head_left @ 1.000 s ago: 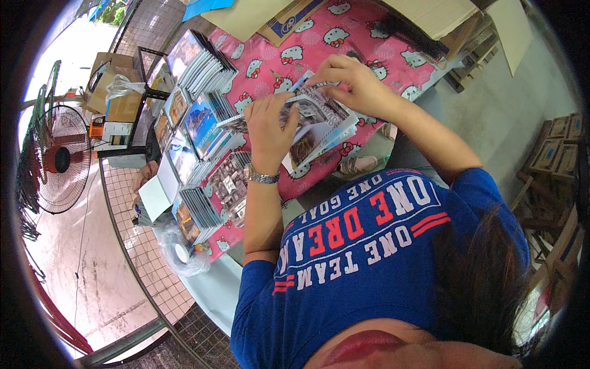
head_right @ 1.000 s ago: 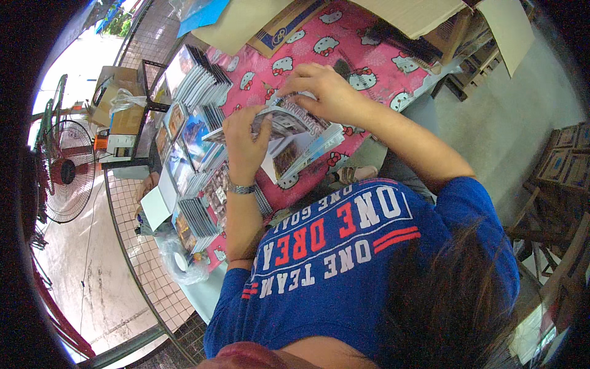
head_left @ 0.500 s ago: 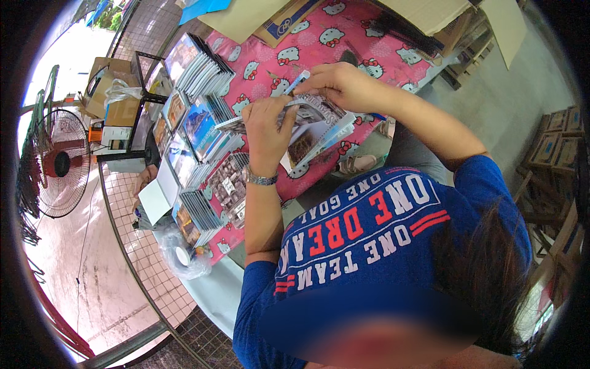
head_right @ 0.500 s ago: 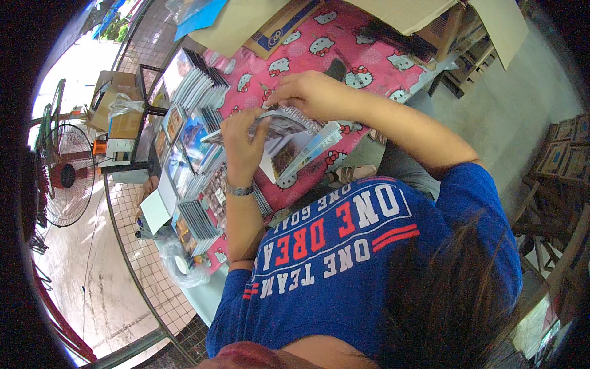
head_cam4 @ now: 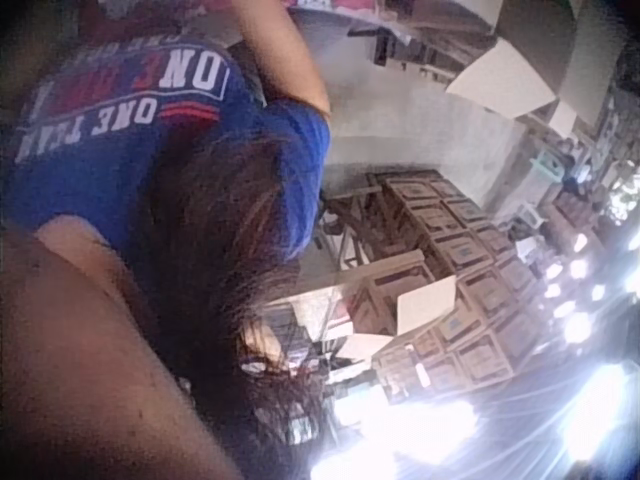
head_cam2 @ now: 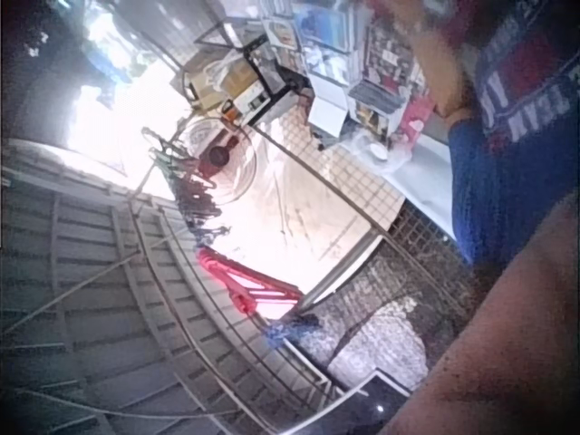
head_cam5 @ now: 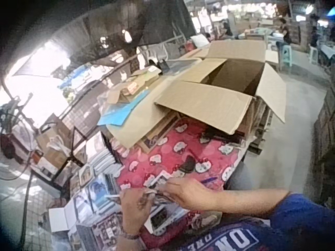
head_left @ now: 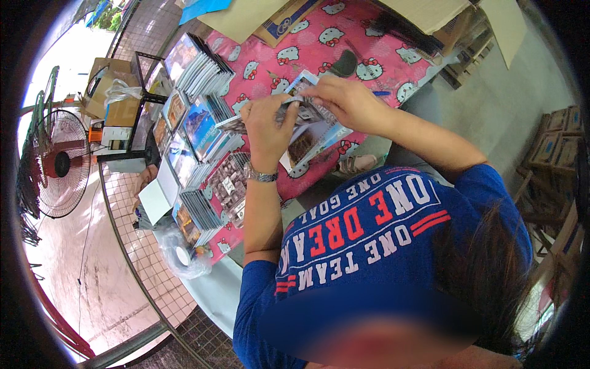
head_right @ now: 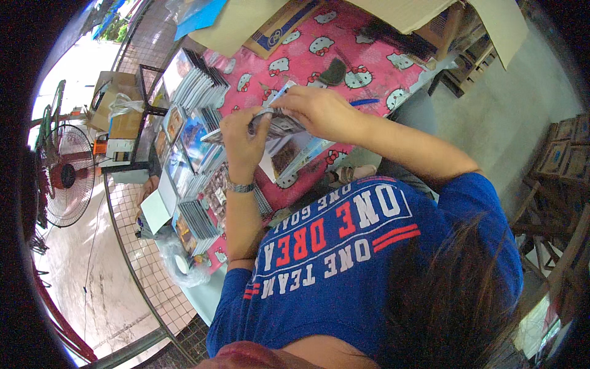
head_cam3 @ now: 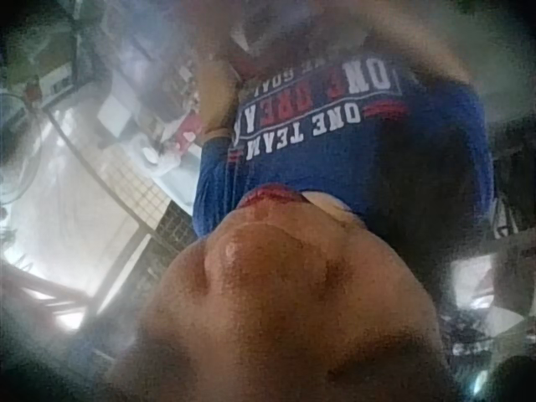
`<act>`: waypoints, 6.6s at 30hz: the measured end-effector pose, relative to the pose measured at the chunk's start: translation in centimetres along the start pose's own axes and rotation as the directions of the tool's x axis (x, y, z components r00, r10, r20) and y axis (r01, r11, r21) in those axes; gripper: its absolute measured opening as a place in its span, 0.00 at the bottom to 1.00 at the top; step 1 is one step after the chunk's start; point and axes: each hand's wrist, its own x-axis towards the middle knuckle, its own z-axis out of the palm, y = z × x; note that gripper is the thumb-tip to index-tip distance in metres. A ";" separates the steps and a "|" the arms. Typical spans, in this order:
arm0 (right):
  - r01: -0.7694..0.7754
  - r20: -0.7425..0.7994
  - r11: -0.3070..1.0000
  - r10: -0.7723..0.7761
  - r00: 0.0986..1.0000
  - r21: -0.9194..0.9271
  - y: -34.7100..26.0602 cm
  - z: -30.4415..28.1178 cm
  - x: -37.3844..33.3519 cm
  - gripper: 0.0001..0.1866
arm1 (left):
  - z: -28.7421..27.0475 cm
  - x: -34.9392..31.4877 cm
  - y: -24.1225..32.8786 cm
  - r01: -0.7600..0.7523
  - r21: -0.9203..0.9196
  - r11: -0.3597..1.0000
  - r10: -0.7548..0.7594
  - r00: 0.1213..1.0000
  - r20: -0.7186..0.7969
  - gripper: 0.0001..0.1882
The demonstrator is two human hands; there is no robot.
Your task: The person places printed pages onto the wire spirals of several calendars and uses a tool to crimp the ends of the wires.
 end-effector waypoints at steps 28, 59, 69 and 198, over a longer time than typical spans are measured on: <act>-0.280 0.165 0.660 0.528 0.833 -0.698 19.4 2.3 0.6 0.27 | 0.2 -2.0 1.2 -0.093 0.114 0.989 0.080 0.990 0.120 0.10; -0.299 0.549 0.945 0.182 0.816 0.131 7.3 0.3 3.2 0.15 | 2.1 -1.6 1.1 0.179 0.202 0.963 -0.142 0.972 -0.185 0.18; -0.266 0.181 0.749 0.455 0.872 -0.607 18.9 2.7 4.5 0.18 | 0.3 -1.9 1.2 0.160 0.108 0.981 -0.161 0.987 -0.001 0.20; -0.473 0.552 0.880 0.373 0.746 0.045 13.6 4.7 10.9 0.20 | -1.9 -2.8 -6.4 0.610 -0.469 0.639 -0.629 0.765 0.138 0.12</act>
